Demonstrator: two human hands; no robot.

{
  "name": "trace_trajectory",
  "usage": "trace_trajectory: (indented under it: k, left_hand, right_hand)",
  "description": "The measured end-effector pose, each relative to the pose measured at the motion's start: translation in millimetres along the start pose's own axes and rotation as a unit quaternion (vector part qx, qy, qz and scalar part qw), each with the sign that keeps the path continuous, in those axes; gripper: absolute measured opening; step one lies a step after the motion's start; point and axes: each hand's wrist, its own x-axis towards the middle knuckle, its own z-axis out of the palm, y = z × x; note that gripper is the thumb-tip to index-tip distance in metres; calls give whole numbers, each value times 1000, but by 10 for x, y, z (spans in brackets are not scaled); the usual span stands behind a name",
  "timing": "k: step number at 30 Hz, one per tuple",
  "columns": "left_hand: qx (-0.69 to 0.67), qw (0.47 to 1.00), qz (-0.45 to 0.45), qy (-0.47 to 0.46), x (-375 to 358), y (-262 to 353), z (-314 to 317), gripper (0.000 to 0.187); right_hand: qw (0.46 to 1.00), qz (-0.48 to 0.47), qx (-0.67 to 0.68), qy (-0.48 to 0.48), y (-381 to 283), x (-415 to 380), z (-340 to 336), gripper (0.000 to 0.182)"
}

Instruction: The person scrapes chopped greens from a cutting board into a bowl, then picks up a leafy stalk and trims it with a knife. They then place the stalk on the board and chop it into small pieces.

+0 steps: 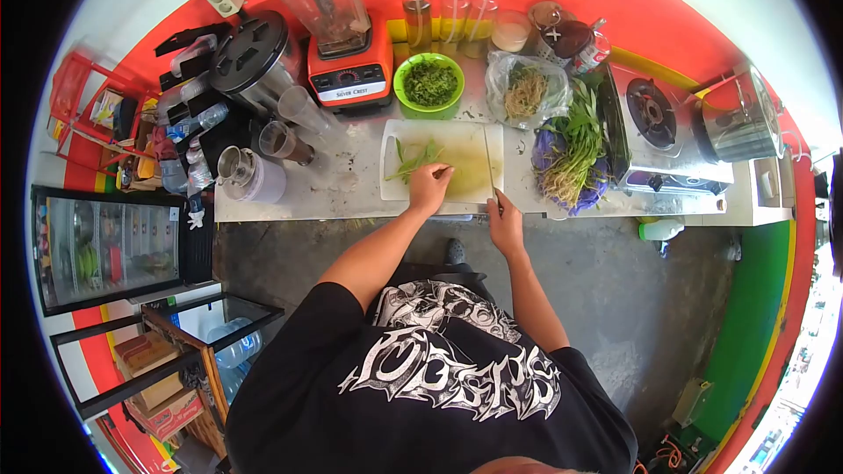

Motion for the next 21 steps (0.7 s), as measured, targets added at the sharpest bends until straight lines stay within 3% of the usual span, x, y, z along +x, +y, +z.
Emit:
trace_trajectory:
  k: [5,10,13,18,21]
  left_hand:
    - [80,994,-58,39,-17,-94,154,25]
    - [62,993,-83,54,16,-180,182,24]
    - [44,995,-46,80,12,-204,188,24]
    - [50,994,-60,71,2,-167,169,24]
    - [51,996,-63,41,-6,-135,108,23]
  right_hand:
    - [992,48,107,-43,-2,-42,212,31]
    - [999,8,18,-27,-3,-65,402,29]
    - [1000,-13,-4,-14,-59,-73,427,28]
    - [998,-2,-8,-56,-123,-110,406,30]
    - [998,-51,-36,-28,-8,-100,448,32]
